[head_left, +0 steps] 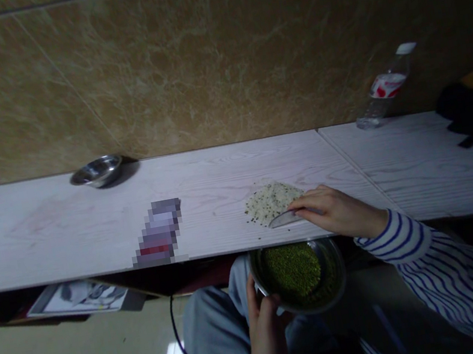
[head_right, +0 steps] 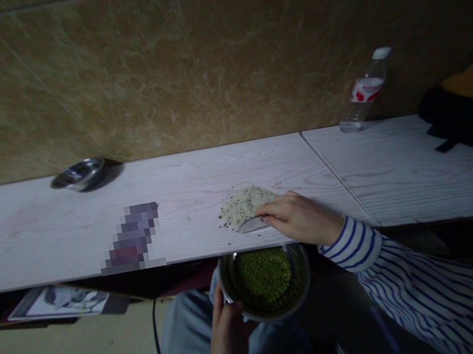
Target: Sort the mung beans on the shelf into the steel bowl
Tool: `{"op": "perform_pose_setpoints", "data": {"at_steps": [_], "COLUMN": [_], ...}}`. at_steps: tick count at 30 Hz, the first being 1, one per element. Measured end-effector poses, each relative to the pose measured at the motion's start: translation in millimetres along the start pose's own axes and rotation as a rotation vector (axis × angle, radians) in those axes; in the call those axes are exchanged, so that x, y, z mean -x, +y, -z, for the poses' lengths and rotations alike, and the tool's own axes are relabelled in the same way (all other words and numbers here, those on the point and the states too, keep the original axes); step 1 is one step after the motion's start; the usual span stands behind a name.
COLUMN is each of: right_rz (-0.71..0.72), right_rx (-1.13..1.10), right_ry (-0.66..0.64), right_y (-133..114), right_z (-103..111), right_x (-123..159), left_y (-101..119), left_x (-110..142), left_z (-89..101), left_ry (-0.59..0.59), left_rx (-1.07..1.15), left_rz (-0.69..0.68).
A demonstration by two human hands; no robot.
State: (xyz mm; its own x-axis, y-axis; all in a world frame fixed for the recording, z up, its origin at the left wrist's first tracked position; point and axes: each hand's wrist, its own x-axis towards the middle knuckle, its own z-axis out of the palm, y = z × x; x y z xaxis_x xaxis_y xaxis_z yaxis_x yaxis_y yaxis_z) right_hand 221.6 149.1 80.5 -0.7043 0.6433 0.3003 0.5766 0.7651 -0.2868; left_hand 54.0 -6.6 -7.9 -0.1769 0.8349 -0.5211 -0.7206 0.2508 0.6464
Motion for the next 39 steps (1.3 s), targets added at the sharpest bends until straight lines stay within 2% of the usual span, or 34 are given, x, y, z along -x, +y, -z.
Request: {"op": "perform_pose_setpoints", "data": {"at_steps": [10, 17, 22, 28, 39], "right_rz": [0.021, -0.058, -0.118, -0.124, -0.067], "right_rx": [-0.048, -0.019, 0.001, -0.011, -0.019], "right_ry": [-0.044, 0.040, 0.081, 0.119, 0.057], "right_y": [4.3, 8.8, 10.7, 2.5, -13.7], "right_z": [-2.1, -11.7, -10.9, -6.6, -18.1], "right_x": [-1.4, -4.4, -8.8, -4.5, -8.9], "left_y": [-3.8, -4.5, -1.2, -1.1, -3.0], "left_x": [-5.4, -4.7, -4.3, -4.3, -6.6], "left_z": [6.7, 6.6, 3.5, 2.5, 4.5], "left_ry": [-0.034, -0.017, -0.011, -0.007, 0.000], "left_rx": [0.008, 0.003, -0.018, -0.018, -0.028], "left_rz": [0.008, 0.017, 0.013, 0.016, 0.013]}}
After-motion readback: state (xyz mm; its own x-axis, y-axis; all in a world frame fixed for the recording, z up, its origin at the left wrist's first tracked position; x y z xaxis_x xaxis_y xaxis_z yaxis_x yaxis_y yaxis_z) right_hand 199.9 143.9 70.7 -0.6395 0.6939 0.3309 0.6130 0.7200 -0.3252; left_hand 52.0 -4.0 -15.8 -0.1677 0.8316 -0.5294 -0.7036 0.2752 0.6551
